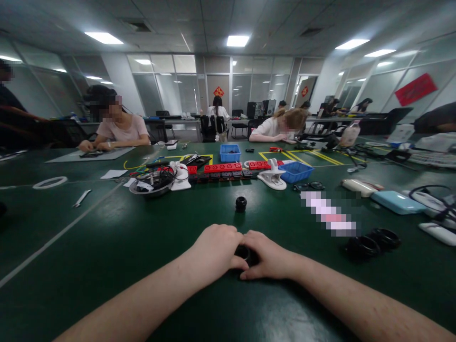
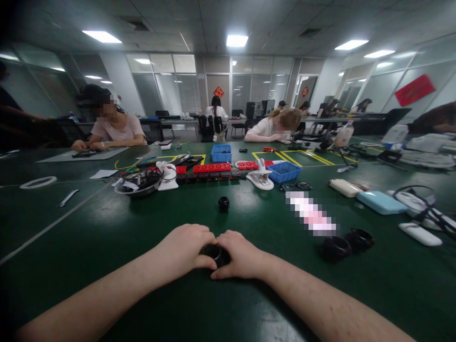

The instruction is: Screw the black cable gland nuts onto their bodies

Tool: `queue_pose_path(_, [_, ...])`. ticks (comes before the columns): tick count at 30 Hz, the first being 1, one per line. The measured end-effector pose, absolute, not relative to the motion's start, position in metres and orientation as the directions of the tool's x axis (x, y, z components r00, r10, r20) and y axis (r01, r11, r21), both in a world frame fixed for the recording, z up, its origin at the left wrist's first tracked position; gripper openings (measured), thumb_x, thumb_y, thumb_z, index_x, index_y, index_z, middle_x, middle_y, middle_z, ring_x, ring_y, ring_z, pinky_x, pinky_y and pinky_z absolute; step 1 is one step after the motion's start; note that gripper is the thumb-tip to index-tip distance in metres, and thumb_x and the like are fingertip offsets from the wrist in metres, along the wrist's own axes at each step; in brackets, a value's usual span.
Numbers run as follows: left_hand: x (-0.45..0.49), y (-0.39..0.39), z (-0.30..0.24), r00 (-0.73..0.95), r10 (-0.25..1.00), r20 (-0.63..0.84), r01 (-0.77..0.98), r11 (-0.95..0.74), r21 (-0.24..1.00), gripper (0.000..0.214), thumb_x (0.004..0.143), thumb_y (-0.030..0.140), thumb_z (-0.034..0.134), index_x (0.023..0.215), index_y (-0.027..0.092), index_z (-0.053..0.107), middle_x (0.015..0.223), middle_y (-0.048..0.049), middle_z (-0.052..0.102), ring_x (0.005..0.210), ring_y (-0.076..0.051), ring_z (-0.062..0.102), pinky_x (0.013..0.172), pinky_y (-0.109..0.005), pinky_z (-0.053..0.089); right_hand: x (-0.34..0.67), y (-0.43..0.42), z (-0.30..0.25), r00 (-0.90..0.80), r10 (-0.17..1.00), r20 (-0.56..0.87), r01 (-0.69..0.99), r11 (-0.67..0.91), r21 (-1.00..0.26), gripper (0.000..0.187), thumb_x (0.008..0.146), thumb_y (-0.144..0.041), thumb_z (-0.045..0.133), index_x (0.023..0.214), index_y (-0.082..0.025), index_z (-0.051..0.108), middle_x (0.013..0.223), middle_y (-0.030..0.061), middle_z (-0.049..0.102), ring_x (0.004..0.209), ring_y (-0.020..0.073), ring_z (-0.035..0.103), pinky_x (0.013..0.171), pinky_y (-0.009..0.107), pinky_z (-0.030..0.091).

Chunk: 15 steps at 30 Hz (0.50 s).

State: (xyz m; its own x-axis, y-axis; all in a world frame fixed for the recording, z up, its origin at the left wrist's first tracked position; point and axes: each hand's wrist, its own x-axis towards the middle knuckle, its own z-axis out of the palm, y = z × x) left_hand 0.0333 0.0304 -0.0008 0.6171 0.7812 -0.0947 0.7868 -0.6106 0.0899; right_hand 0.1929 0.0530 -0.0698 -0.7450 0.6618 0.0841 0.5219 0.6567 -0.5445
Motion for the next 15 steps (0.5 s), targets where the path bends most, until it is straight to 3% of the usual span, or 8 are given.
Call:
queue_pose_path(5, [0.052, 0.015, -0.010, 0.425, 0.901, -0.084, 0.901, -0.430, -0.060, 0.039, 0.074, 0.045, 0.061, 0.081, 0.007, 0.064, 0.078, -0.0135, 0.066, 0.074, -0.029, 0.062, 0.064, -0.037, 0.044, 0.192, 0.054, -0.074, -0.734, 0.672, 0.094, 0.548, 0.669, -0.502, 0.037, 0.057, -0.037, 0.074, 0.081, -0.015, 0.057, 0.078, 0.0020, 0.056, 0.074, 0.0169, 0.049, 0.071, 0.030, 0.037])
queue_pose_path(11, [0.052, 0.013, -0.025, 0.380, 0.923, 0.053, 0.924, -0.378, -0.050, 0.046, 0.078, 0.053, 0.051, 0.078, 0.008, 0.063, 0.075, -0.0137, 0.065, 0.070, -0.028, 0.061, 0.061, -0.037, 0.043, 0.192, 0.055, -0.077, -0.733, 0.673, 0.105, 0.544, 0.671, -0.504, 0.033, 0.058, -0.036, 0.073, 0.077, -0.016, 0.055, 0.074, 0.0002, 0.053, 0.071, 0.0147, 0.046, 0.066, 0.027, 0.036])
queue_pose_path(15, [0.049, 0.016, -0.025, 0.403, 0.910, 0.100, 0.915, -0.400, -0.045, 0.056, 0.078, 0.061, 0.043, 0.075, 0.009, 0.062, 0.072, -0.0134, 0.063, 0.071, -0.029, 0.059, 0.068, -0.042, 0.042, 0.192, 0.055, -0.076, -0.740, 0.663, 0.108, 0.531, 0.676, -0.511, 0.035, 0.058, -0.037, 0.073, 0.078, -0.015, 0.056, 0.076, 0.0009, 0.054, 0.072, 0.0154, 0.047, 0.066, 0.027, 0.037])
